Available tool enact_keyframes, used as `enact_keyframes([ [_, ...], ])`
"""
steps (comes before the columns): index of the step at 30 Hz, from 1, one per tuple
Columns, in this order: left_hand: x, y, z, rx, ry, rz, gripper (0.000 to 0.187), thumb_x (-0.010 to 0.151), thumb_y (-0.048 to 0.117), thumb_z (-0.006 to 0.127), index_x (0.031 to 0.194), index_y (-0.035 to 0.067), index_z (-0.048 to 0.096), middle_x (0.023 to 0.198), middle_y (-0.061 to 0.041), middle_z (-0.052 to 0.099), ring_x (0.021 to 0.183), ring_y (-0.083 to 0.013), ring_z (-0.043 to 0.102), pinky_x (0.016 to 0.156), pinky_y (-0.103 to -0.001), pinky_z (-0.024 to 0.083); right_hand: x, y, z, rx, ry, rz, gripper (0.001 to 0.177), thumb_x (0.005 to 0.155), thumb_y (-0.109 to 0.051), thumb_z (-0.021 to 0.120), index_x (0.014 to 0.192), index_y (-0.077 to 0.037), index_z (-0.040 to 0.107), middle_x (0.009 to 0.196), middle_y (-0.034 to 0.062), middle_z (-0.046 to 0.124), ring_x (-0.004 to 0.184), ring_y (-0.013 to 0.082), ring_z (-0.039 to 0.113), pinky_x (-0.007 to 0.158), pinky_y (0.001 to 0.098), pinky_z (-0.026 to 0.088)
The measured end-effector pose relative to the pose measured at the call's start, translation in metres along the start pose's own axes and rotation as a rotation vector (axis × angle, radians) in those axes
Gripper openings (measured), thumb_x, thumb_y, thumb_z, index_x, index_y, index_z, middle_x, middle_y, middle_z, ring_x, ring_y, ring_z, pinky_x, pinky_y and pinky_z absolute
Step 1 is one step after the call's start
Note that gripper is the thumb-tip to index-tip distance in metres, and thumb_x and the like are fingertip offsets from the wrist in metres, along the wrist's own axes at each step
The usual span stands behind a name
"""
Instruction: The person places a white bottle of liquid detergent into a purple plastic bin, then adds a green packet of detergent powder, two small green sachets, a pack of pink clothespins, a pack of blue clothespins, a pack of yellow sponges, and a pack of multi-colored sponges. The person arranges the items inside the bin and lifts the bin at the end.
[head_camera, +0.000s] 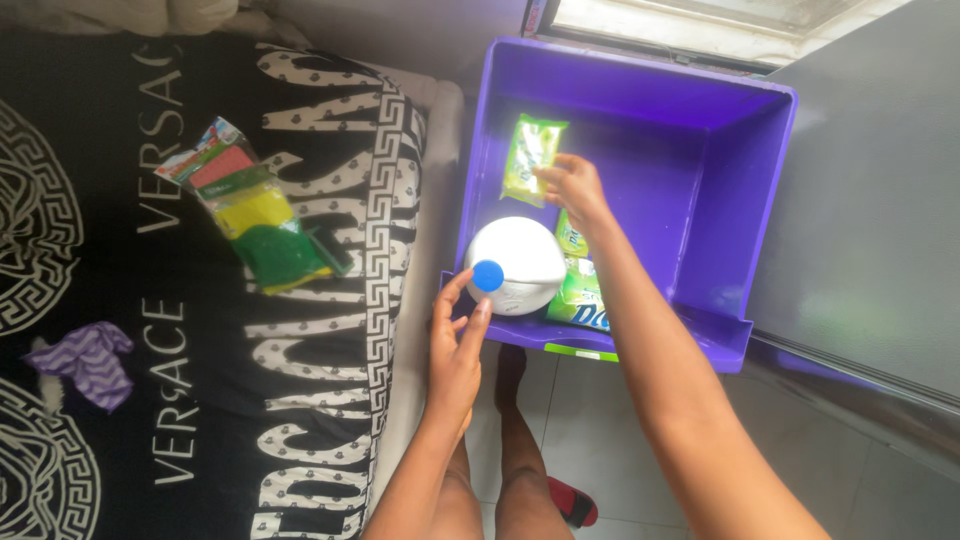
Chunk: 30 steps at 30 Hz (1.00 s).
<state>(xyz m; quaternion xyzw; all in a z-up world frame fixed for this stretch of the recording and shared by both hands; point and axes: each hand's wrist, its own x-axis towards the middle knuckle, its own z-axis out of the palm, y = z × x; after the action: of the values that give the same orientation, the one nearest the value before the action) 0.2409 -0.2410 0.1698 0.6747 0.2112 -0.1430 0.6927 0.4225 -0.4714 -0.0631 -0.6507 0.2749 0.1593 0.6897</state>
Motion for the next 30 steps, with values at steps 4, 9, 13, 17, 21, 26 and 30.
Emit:
enact_keyframes([
  [4,0.001,-0.006,-0.014,0.036,0.039,-0.064,0.050,0.097,0.028,0.062,0.144,0.014,0.054,0.149,-0.003,0.052,0.122,-0.0166,0.050,0.108,-0.034,0.037,0.027,0.037,0.009,-0.024,0.004,0.109,0.072,0.080,-0.005,0.083,0.138,0.006,0.043,0.111,0.0225,0.068,0.090,0.0266,0.072,0.069,0.0346,0.061],
  [9,0.004,-0.014,-0.031,-0.022,0.054,-0.125,0.049,0.097,0.025,0.061,0.144,0.014,0.054,0.148,-0.003,0.052,0.114,-0.0179,0.049,0.105,-0.033,0.039,0.052,0.058,0.013,-0.064,-0.011,0.105,0.072,0.079,-0.005,0.083,0.136,0.006,0.040,0.109,0.0219,0.070,0.091,0.0265,0.074,0.073,0.0355,0.062],
  [13,0.002,-0.018,-0.037,-0.005,0.064,-0.119,0.047,0.098,0.024,0.060,0.143,0.013,0.055,0.148,-0.002,0.053,0.119,-0.0148,0.049,0.106,-0.030,0.036,0.067,0.071,0.016,-0.090,-0.056,0.104,0.069,0.079,-0.006,0.083,0.133,0.005,0.041,0.107,0.0212,0.071,0.092,0.0267,0.074,0.074,0.0353,0.063],
  [17,0.004,-0.019,-0.035,-0.014,0.071,-0.125,0.046,0.097,0.022,0.061,0.142,0.012,0.056,0.149,-0.002,0.054,0.120,-0.0137,0.050,0.106,-0.030,0.036,0.075,0.081,0.019,-0.194,-0.022,0.078,0.066,0.077,-0.005,0.088,0.129,0.004,0.048,0.108,0.0170,0.066,0.092,0.0253,0.073,0.072,0.0348,0.063],
  [21,0.003,-0.020,-0.032,-0.047,0.063,-0.131,0.046,0.097,0.022,0.060,0.142,0.013,0.055,0.150,-0.002,0.054,0.123,-0.0132,0.051,0.107,-0.031,0.037,0.075,0.089,0.020,-0.212,-0.048,0.045,0.059,0.077,-0.005,0.087,0.123,0.004,0.051,0.108,0.0160,0.066,0.092,0.0241,0.073,0.071,0.0333,0.063],
  [26,0.005,-0.022,-0.027,-0.028,0.062,-0.138,0.045,0.097,0.021,0.060,0.142,0.012,0.056,0.151,-0.002,0.054,0.123,-0.0139,0.050,0.108,-0.031,0.036,0.073,0.084,0.027,-0.268,-0.066,0.045,0.053,0.077,-0.008,0.087,0.118,0.002,0.055,0.109,0.0131,0.067,0.093,0.0216,0.072,0.076,0.0324,0.063],
  [30,0.007,-0.023,-0.025,-0.015,0.056,-0.096,0.044,0.098,0.021,0.060,0.141,0.012,0.055,0.152,-0.003,0.053,0.132,-0.0111,0.048,0.110,-0.031,0.034,0.067,0.075,0.029,-0.358,-0.095,0.018,0.051,0.080,-0.017,0.086,0.121,0.003,0.062,0.114,0.0158,0.072,0.098,0.0213,0.072,0.089,0.0363,0.058],
])
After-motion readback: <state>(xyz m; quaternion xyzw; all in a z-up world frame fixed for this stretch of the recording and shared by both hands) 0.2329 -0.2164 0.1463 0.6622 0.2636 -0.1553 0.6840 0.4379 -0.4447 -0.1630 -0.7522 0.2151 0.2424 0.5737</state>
